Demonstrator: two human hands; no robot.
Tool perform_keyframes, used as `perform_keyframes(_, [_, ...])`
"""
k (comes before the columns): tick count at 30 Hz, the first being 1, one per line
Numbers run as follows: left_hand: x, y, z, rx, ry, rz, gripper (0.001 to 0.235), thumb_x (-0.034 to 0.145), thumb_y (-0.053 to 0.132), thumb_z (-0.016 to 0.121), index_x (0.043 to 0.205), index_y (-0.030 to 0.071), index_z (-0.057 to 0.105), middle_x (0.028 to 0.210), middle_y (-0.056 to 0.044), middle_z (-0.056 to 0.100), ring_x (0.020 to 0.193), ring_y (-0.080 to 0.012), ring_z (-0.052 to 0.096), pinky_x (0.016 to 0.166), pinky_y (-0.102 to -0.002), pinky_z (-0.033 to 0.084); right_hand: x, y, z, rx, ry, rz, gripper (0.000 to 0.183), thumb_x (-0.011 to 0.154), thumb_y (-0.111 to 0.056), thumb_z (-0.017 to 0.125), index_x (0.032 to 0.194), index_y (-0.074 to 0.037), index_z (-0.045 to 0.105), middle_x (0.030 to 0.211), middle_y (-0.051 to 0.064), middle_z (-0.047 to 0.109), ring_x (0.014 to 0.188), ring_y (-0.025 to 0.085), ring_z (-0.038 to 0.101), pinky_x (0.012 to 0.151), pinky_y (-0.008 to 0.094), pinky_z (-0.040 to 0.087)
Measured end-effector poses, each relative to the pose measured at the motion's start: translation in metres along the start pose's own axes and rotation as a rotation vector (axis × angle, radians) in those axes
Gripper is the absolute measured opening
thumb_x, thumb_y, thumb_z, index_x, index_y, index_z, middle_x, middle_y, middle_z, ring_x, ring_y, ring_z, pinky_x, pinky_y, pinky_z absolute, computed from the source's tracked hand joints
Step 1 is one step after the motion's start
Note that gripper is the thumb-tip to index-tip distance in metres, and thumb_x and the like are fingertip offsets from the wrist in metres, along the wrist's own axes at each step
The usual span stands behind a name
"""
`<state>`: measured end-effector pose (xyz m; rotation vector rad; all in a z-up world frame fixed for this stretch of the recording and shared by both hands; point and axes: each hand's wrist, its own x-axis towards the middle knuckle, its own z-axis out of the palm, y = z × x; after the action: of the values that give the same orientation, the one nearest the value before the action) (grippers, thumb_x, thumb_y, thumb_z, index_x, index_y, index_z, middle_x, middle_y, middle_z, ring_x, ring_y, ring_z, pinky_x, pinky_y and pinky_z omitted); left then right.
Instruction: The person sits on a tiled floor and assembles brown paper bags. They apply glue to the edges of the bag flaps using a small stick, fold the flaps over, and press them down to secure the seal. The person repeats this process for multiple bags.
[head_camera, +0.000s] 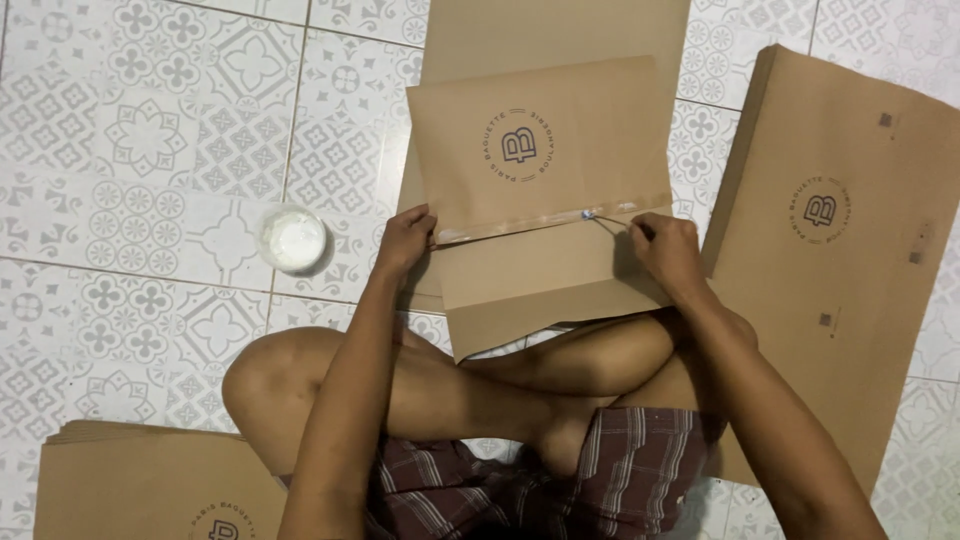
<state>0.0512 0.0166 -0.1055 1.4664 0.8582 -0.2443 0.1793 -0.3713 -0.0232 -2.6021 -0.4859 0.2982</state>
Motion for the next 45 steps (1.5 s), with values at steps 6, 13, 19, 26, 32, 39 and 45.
perform_keyframes(6, [0.008, -0.008, -0.004, -0.002, 0.005, -0.020, 0.046, 0.103, 0.018, 0.056, 0.144, -0.002, 0.055, 0.108, -0.023, 0.069, 0.091, -0.0220, 0.071, 0.084, -0.034, 0.058, -0.002, 0.024, -0.028, 0.036, 0.024, 0.113, 0.016, 0.101, -0.005, 0.068, 0.109, 0.004, 0.078, 0.093, 0.028, 0.074, 0.087, 0.043, 0.074, 0.072, 0.047, 0.062])
perform_keyframes(13, [0.003, -0.003, -0.005, 0.104, 0.000, -0.005, 0.046, 0.103, 0.024, 0.059, 0.144, 0.003, 0.057, 0.112, -0.020, 0.070, 0.093, -0.0200, 0.070, 0.085, -0.035, 0.056, -0.003, 0.062, -0.042, 0.008, 0.122, 0.105, 0.015, 0.101, -0.002, 0.068, 0.107, 0.009, 0.077, 0.089, 0.030, 0.073, 0.083, 0.042, 0.073, 0.065, 0.046, 0.061])
perform_keyframes(19, [0.013, -0.018, -0.005, 0.020, 0.023, -0.037, 0.048, 0.103, 0.022, 0.058, 0.145, 0.001, 0.055, 0.113, -0.021, 0.069, 0.093, -0.0207, 0.069, 0.088, -0.033, 0.058, -0.009, 0.052, -0.043, -0.218, 0.118, 0.000, 0.011, 0.099, 0.003, 0.069, 0.103, 0.010, 0.077, 0.083, 0.028, 0.073, 0.077, 0.040, 0.074, 0.062, 0.042, 0.063])
perform_keyframes(26, [0.009, -0.014, -0.005, 0.094, 0.028, -0.071, 0.048, 0.103, 0.028, 0.057, 0.146, 0.007, 0.057, 0.120, -0.019, 0.070, 0.101, -0.0219, 0.069, 0.094, -0.036, 0.053, -0.011, 0.038, -0.044, -0.197, 0.150, -0.078, 0.008, 0.098, 0.003, 0.069, 0.100, 0.005, 0.076, 0.077, 0.023, 0.071, 0.069, 0.035, 0.072, 0.056, 0.038, 0.058])
perform_keyframes(32, [0.012, -0.019, -0.005, 0.045, 0.027, -0.055, 0.048, 0.103, 0.027, 0.059, 0.146, 0.006, 0.056, 0.120, -0.019, 0.069, 0.102, -0.0230, 0.068, 0.095, -0.037, 0.054, -0.012, 0.052, -0.034, -0.259, 0.157, -0.070, 0.008, 0.098, 0.003, 0.069, 0.097, 0.004, 0.076, 0.073, 0.020, 0.069, 0.065, 0.032, 0.070, 0.054, 0.035, 0.056])
perform_keyframes(39, [0.002, -0.006, -0.003, 0.049, 0.025, -0.053, 0.049, 0.103, 0.028, 0.060, 0.146, 0.005, 0.056, 0.118, -0.020, 0.068, 0.100, -0.0225, 0.069, 0.095, -0.037, 0.056, -0.007, 0.074, -0.036, -0.364, 0.183, -0.097, 0.007, 0.096, 0.002, 0.069, 0.092, 0.001, 0.075, 0.068, 0.015, 0.067, 0.062, 0.029, 0.069, 0.053, 0.032, 0.055])
perform_keyframes(45, [0.008, -0.014, -0.005, 0.042, 0.019, -0.046, 0.049, 0.104, 0.027, 0.059, 0.146, 0.004, 0.055, 0.118, -0.020, 0.068, 0.101, -0.0227, 0.067, 0.094, -0.037, 0.056, -0.008, 0.053, -0.024, -0.287, 0.116, -0.160, 0.011, 0.095, 0.002, 0.068, 0.085, -0.002, 0.072, 0.064, 0.013, 0.064, 0.058, 0.025, 0.065, 0.052, 0.029, 0.051])
